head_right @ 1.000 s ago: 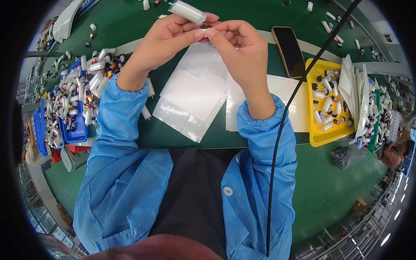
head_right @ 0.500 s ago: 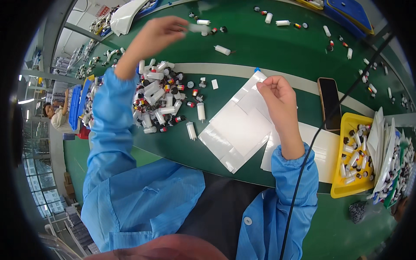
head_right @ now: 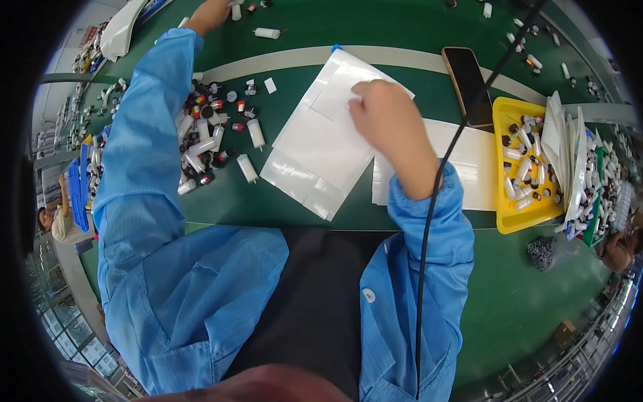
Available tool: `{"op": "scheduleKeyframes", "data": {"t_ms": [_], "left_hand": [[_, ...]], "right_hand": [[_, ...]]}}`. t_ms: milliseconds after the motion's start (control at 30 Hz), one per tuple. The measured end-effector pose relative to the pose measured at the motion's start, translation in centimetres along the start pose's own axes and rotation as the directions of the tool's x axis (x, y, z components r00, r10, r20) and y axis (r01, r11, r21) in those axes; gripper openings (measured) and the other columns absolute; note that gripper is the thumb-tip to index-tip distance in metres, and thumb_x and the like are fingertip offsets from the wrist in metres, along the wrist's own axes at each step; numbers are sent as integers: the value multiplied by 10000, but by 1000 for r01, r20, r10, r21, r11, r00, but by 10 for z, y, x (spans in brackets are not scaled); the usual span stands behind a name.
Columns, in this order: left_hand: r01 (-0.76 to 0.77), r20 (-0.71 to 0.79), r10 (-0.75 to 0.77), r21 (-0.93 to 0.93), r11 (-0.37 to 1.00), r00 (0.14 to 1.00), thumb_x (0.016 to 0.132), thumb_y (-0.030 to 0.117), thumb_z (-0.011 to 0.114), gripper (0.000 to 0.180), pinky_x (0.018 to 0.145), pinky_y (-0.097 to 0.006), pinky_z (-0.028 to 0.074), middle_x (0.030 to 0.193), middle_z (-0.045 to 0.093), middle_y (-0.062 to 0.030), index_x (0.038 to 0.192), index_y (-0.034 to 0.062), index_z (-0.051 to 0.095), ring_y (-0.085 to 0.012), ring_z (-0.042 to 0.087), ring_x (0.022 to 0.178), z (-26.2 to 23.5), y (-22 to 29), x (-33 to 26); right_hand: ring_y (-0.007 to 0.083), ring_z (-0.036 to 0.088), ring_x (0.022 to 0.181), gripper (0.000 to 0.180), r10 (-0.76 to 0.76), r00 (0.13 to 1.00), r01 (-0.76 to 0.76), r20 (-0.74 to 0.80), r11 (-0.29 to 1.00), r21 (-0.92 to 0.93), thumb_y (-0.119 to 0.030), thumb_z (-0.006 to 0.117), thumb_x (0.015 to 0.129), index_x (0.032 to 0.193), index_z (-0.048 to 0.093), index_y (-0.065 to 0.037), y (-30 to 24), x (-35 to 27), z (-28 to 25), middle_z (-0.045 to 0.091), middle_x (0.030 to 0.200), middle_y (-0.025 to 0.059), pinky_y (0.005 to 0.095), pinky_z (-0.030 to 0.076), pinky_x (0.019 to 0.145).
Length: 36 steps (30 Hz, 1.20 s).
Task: Manually assembling small plastic and metal electronic components at a manufacturing workbench.
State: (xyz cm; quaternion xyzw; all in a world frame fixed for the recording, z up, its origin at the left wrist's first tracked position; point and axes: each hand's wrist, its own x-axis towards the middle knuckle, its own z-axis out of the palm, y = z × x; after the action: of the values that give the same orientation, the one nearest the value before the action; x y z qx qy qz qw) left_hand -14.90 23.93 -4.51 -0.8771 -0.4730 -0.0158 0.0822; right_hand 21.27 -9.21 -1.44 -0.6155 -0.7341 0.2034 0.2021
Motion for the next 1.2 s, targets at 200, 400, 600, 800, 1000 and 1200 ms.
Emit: {"op": "scheduleKeyframes", "data": {"t_ms": [200, 400, 600, 800, 1000, 1200], "left_hand": [[312, 93, -307, -486, 816, 947, 990, 263, 553, 335, 759, -420, 528, 973, 710, -182, 1096, -41, 648, -262, 690, 860, -77, 15, -16], [-2, -28, -232, -994, 110, 972, 1060, 319, 507, 356, 803, -354, 532, 1003, 640, -60, 1244, 22, 575, -203, 656, 930, -177, 110, -80], [76, 106, -17, -807, -586, 994, 1075, 393, 435, 401, 846, -405, 576, 917, 646, -33, 1285, 71, 551, -263, 703, 909, -180, 219, -122], [132, 225, 54, -347, -929, 973, 1073, 339, 462, 312, 903, -446, 566, 981, 655, -91, 1185, 75, 584, -301, 666, 997, -140, 254, -107], [106, 278, 16, -313, -944, 960, 1059, 281, 504, 271, 960, -415, 540, 1102, 634, -140, 1209, 58, 539, -288, 620, 1102, -131, 273, -106], [190, 147, 132, -521, -832, 980, 989, 244, 516, 526, 1113, -413, 411, 1457, 507, -200, 1475, 63, 424, -296, 519, 1324, -118, 285, -112]], "right_hand": [[371, 689, 901, 167, -46, 995, 59, 85, 986, -155, -138, 704, 835, 901, 713, 15, -24, -14, 19, 657, 946, 192, 421, 575, 808], [377, 675, 876, 181, -74, 995, 77, 60, 996, -47, -116, 698, 828, 910, 619, 24, -22, -18, 24, 641, 924, 202, 432, 560, 773], [385, 663, 815, 236, -62, 992, 71, 111, 995, -75, -128, 702, 817, 936, 548, 6, -24, -13, 24, 643, 900, 196, 445, 533, 737], [254, 649, 663, 233, 34, 999, -28, -12, 935, 353, -114, 718, 855, 953, 527, -24, -18, -1, -5, 639, 739, 130, 364, 512, 629], [144, 615, 765, 337, 22, 754, 431, -657, 737, 520, -49, 759, 864, 1134, 559, -17, -27, 11, 14, 642, 899, 67, 265, 511, 702], [152, 651, 921, 495, 105, 849, 395, -519, 527, 753, 43, 713, 867, 1298, 470, 18, -29, 14, 27, 661, 1025, 122, 263, 546, 789]]}}
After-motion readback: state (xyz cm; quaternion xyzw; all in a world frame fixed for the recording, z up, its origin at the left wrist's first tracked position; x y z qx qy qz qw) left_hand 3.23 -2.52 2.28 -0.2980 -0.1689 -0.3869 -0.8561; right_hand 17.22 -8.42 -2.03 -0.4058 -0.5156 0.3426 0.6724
